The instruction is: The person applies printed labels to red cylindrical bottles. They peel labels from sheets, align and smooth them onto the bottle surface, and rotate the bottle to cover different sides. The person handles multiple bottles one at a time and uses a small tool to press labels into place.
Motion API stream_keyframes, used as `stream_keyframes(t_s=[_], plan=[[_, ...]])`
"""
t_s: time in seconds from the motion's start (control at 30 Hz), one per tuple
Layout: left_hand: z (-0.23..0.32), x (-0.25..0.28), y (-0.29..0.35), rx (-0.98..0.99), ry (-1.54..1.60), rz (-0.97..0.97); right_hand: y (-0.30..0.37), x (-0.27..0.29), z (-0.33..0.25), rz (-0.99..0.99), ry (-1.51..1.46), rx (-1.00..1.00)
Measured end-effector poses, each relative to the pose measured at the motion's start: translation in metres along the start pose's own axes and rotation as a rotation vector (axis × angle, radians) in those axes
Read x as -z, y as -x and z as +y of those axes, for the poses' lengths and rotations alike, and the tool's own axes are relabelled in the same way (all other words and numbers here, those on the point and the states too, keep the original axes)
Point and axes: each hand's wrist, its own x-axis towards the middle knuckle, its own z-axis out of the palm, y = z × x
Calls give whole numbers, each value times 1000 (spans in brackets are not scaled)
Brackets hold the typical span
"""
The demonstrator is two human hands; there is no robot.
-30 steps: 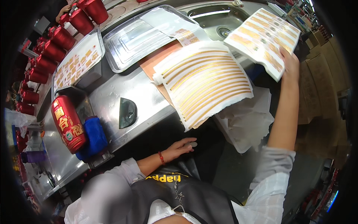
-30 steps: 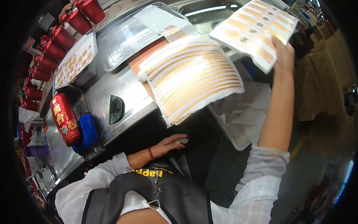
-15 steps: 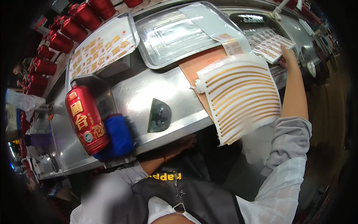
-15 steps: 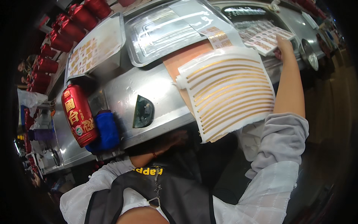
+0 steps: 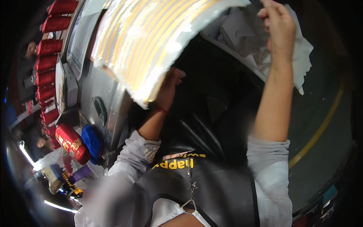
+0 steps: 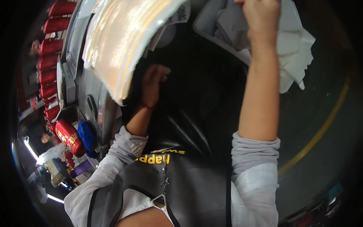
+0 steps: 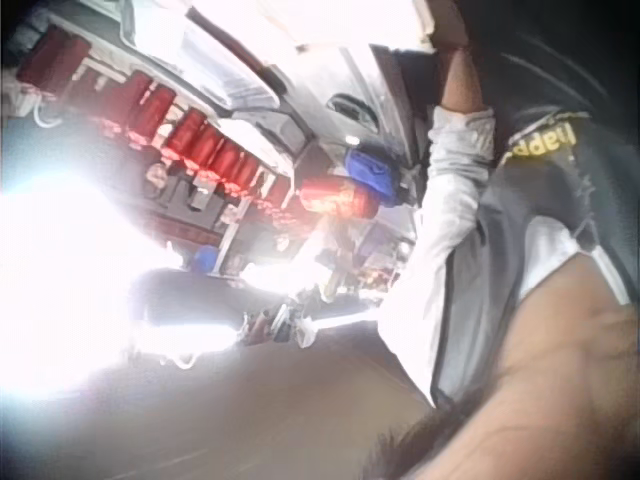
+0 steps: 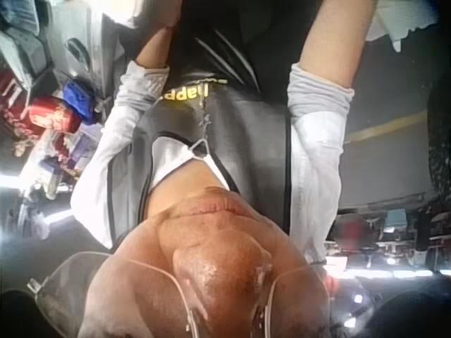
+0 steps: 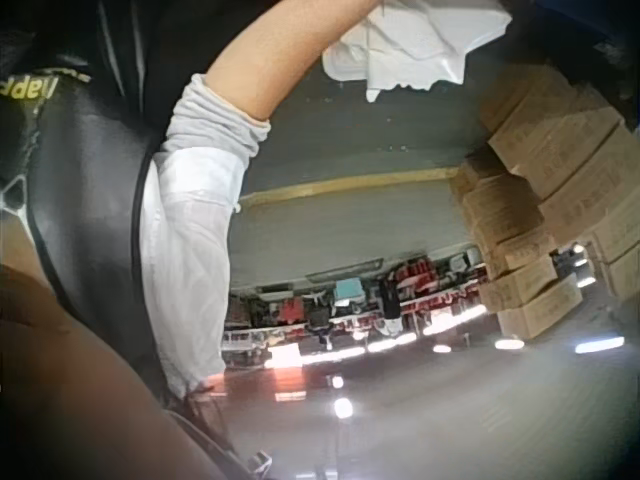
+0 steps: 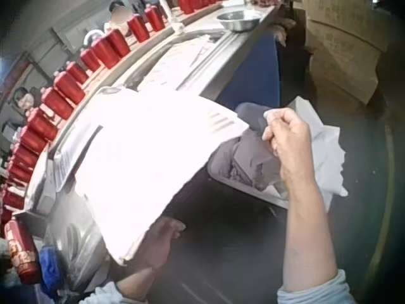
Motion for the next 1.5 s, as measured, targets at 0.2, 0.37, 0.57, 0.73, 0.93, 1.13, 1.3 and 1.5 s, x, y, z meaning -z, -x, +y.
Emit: stream_keyframes(t_s=[0.2,0.37,0.57,0.73,0.93,1.13,1.3,1.5], plan=[[27,-6,-86,-222,-170,310,8,4,133,-107,121,-338],[1,17,-146,-509,-827,407,-10,-52,169,-275,271,-123],[19,7,-146,-167,-883,124,-6,-84,196,-78,376,68],[1,31,-140,-234,-660,102,5,-99,170,-16,203,82],[-31,65,-133,-188,-560,399,30,-115,143,-536,-55,-135],[22,27,-146,-205,-546,638,35,-123,127,-765,-523,-725],[19,27,-161,-369,-711,641,35,-139,133,-795,-771,-847],[7,62,-186,-259,-461,395,33,-163,143,-769,-897,-922]])
